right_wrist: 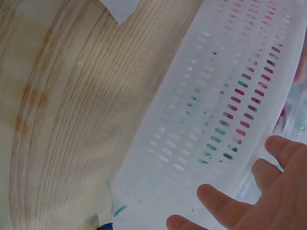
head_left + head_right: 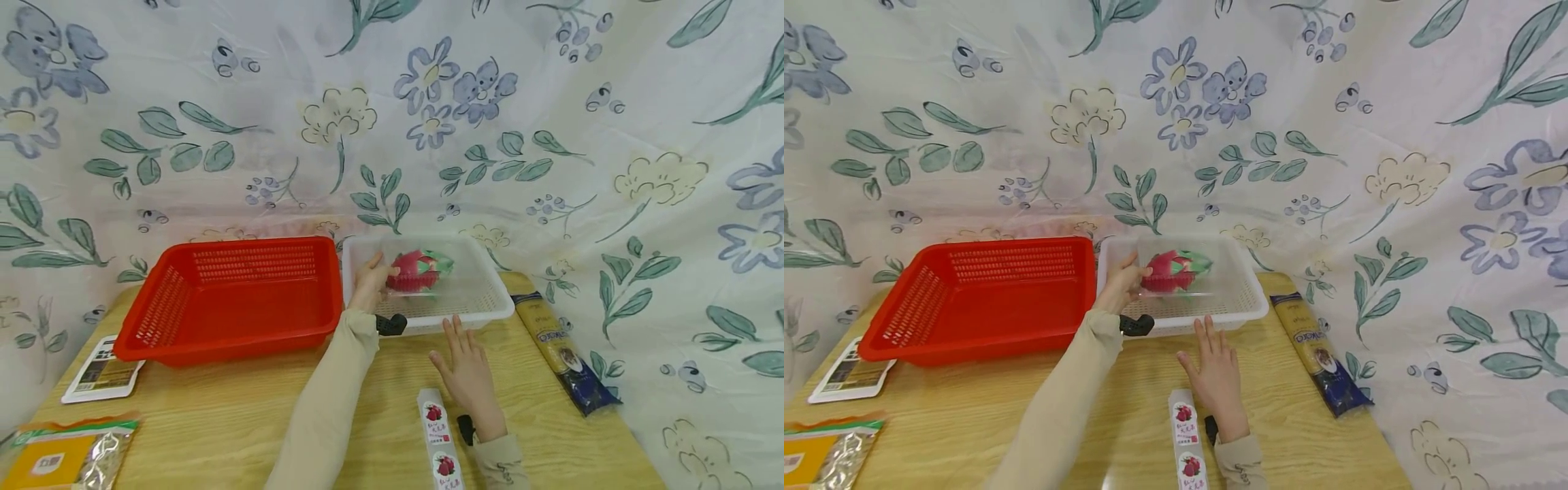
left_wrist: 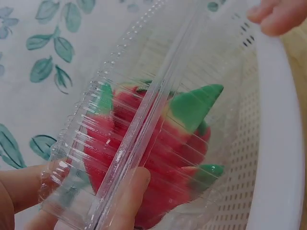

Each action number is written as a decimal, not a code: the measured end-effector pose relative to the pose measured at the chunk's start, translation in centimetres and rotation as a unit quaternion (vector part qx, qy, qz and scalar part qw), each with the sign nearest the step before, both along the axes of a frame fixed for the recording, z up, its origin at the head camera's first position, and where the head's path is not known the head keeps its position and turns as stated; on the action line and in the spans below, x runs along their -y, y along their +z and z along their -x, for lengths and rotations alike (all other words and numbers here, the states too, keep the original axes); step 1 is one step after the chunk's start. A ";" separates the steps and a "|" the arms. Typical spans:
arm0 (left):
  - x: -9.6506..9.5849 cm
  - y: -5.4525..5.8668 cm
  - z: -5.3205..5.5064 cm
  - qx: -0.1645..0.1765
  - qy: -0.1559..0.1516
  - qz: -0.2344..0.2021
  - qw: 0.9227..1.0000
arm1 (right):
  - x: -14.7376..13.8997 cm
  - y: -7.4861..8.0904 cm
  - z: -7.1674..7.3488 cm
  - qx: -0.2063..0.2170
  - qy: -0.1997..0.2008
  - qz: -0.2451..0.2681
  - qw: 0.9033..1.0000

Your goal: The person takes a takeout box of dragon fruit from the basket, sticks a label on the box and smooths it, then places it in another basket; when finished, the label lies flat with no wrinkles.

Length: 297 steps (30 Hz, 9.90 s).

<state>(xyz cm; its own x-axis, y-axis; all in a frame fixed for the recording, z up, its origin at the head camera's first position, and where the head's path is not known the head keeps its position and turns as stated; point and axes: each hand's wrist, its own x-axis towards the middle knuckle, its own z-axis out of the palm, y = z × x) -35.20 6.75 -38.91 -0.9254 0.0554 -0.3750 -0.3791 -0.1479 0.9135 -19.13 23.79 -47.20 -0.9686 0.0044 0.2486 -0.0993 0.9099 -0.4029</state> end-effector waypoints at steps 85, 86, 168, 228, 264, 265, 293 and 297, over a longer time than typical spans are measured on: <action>19.5 -7.7 -26.9 0.010 0.049 -0.001 0.999 | 6.7 0.7 -5.1 0.068 0.176 0.189 0.964; 19.5 -7.7 -26.9 0.010 0.050 -0.003 0.999 | 6.9 0.8 -5.4 0.080 0.183 0.204 0.958; 10.0 -2.2 -29.7 -0.221 -0.042 -0.023 0.974 | 10.2 4.5 -13.1 -0.004 0.001 0.479 0.878; 10.5 -2.3 -29.7 -0.184 -0.045 0.101 0.977 | 10.2 2.3 -12.4 -0.317 0.173 0.243 0.900; 13.0 -1.9 -26.4 -0.190 0.060 0.301 0.933 | 1.2 0.1 -11.2 0.205 -0.122 0.321 0.916; 13.1 -2.0 -26.2 -0.197 0.062 0.318 0.925 | 1.2 0.0 -11.2 0.205 -0.118 0.315 0.919; 12.8 -5.1 -24.6 -0.304 0.070 0.488 0.815 | 2.3 2.3 -10.2 0.182 -0.091 0.176 0.963; 12.7 -5.4 -24.8 -0.317 0.083 0.508 0.796 | 4.1 3.1 -10.5 0.143 -0.090 0.159 0.973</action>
<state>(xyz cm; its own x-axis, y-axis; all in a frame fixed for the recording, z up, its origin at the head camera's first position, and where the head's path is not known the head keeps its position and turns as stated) -10.38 -5.98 -44.33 -0.9097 -0.1211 0.3972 0.1537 0.7904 0.5929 -8.66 19.73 -44.08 -0.9742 0.2138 -0.0727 0.2083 0.7266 -0.6547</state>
